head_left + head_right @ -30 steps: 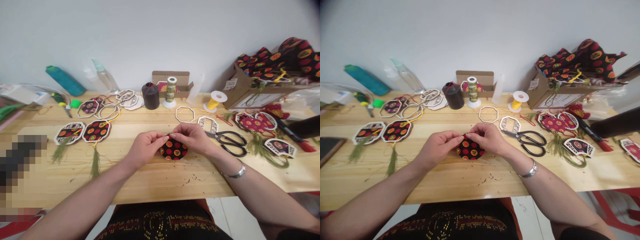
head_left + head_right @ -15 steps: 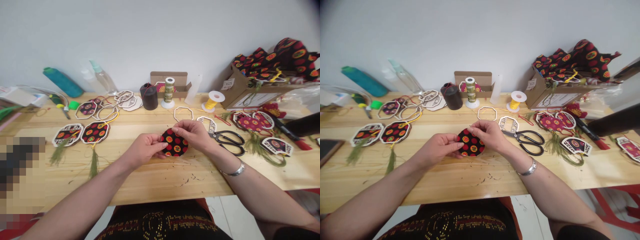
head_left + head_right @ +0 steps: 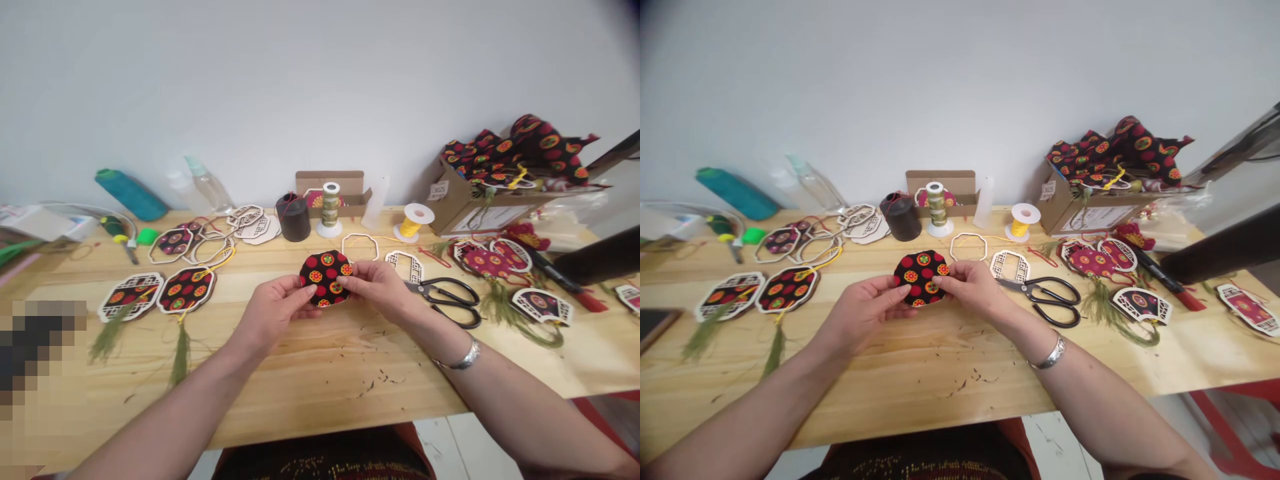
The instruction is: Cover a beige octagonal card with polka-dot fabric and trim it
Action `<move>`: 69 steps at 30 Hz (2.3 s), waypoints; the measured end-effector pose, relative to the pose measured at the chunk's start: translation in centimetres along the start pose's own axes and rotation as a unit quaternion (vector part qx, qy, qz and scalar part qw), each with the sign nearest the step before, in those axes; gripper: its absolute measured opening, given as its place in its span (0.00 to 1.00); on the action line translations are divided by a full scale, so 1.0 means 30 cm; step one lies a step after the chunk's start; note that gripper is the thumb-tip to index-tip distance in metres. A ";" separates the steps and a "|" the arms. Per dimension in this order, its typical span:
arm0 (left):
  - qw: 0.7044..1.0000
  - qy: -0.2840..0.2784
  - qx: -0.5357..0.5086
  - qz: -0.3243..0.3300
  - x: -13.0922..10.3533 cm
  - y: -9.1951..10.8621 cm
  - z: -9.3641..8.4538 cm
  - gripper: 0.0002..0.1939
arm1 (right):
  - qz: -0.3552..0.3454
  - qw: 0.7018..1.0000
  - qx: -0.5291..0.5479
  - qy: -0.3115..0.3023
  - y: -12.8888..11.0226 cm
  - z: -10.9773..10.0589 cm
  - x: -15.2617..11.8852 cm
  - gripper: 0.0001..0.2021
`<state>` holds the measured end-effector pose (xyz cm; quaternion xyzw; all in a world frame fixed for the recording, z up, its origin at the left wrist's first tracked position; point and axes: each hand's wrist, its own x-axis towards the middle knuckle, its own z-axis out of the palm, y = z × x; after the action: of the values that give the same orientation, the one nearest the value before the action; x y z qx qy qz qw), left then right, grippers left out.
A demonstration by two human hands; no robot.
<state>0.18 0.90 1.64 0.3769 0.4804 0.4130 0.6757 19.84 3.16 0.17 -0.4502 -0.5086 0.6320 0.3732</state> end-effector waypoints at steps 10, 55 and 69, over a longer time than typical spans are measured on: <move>0.996 0.062 -0.053 0.032 0.014 0.026 -0.008 0.11 | -0.052 0.996 0.004 0.075 -0.037 -0.024 0.005 0.15; 1.000 -0.015 -0.024 0.001 0.000 0.024 0.000 0.48 | -0.036 0.989 -0.128 -0.060 -0.042 -0.021 -0.015 0.17; 0.994 -0.083 0.075 0.016 -0.022 0.000 0.024 0.47 | -0.118 0.978 -0.170 0.037 -0.026 0.017 -0.035 0.36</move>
<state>0.73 0.22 2.04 0.4674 0.4458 0.3541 0.6763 19.70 2.18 1.17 -0.4671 -0.6442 0.4706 0.3814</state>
